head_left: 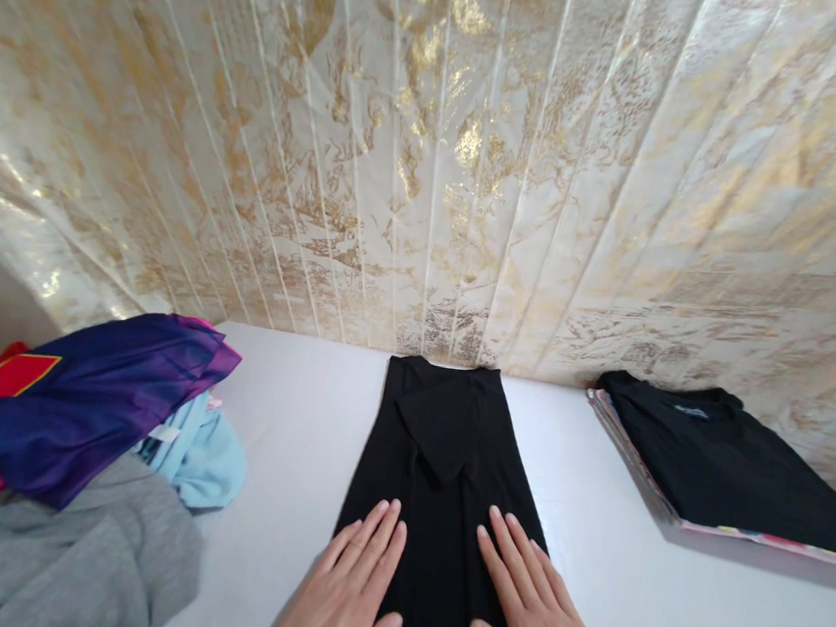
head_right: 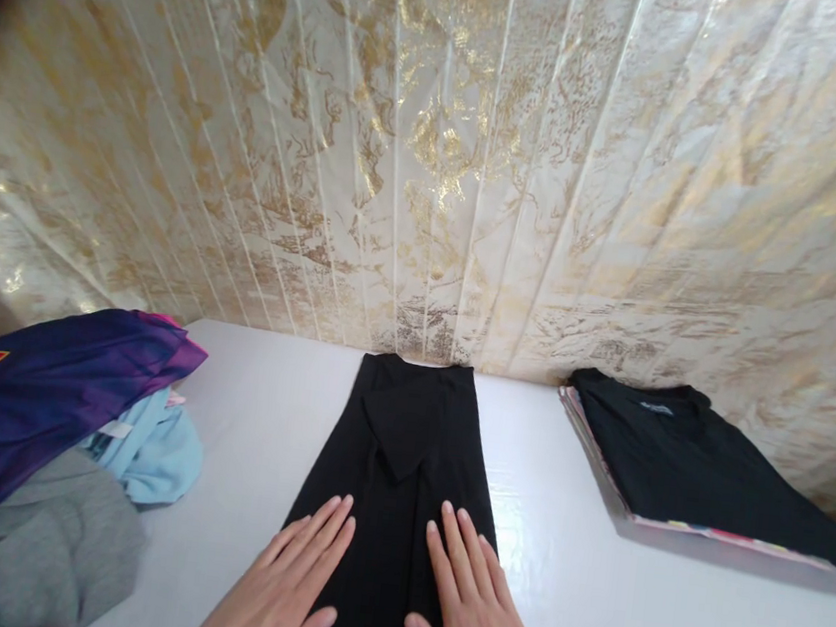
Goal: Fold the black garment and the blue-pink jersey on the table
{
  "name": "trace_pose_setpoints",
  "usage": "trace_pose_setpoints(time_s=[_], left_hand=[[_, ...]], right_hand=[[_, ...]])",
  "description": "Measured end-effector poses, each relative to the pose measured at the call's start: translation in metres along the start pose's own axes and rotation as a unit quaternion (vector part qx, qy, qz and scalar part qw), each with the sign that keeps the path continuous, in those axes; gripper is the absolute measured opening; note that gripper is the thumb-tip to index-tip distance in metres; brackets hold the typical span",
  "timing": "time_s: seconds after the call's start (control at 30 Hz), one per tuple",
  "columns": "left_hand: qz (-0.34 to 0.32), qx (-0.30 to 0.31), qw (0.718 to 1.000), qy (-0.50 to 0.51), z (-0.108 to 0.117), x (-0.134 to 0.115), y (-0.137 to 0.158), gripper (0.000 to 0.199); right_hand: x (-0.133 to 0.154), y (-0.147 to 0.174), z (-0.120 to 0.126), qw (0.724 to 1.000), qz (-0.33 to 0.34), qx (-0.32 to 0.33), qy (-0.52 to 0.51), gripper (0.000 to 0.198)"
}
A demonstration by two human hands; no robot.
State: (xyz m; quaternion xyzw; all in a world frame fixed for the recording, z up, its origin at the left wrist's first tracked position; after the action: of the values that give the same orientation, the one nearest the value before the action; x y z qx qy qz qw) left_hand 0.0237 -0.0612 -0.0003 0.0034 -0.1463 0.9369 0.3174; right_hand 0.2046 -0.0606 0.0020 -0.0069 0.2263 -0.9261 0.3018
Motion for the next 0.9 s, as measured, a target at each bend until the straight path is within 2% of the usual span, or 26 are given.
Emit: trace_pose_setpoints(time_s=[0.2, 0.33, 0.57, 0.73, 0.83, 0.9], left_hand=[[0.003, -0.007, 1.000, -0.010, -0.011, 0.001, 0.004, 0.070], [-0.006, -0.021, 1.000, -0.016, -0.006, 0.001, 0.009, 0.065], [-0.047, -0.025, 0.995, -0.086, 0.004, -0.017, 0.018, 0.079], [-0.046, -0.058, 0.989, -0.131, 0.004, -0.018, 0.019, 0.085], [-0.048, -0.065, 0.986, -0.144, 0.006, -0.014, 0.023, 0.083], [-0.052, -0.053, 0.988, -0.135, 0.009, -0.012, 0.025, 0.082]], right_hand=[[0.002, 0.002, -0.002, 0.999, -0.019, -0.016, 0.033, 0.071], [0.004, 0.006, 0.000, 0.997, -0.022, -0.038, 0.055, 0.072], [0.020, 0.011, 0.007, 0.996, 0.040, -0.046, 0.060, 0.078], [0.022, 0.017, -0.008, 0.993, 0.044, -0.072, 0.086, 0.078], [0.023, 0.023, -0.019, 0.994, 0.031, -0.063, 0.080, 0.078], [0.022, 0.025, -0.017, 0.997, 0.028, -0.048, 0.049, 0.080]])
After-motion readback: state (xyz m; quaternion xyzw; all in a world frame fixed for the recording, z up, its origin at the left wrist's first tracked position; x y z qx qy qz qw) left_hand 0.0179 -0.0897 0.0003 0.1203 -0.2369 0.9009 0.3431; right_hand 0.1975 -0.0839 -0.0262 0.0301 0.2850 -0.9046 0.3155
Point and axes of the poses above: each hand's wrist, its own y-axis away from the middle knuckle, its own z-axis out of the back of the hand, x = y × z, the point moved 7 cm from there along -y, towards the middle knuckle, and after that the axes turned 4 degrees about -y, right-handed, at the moved point
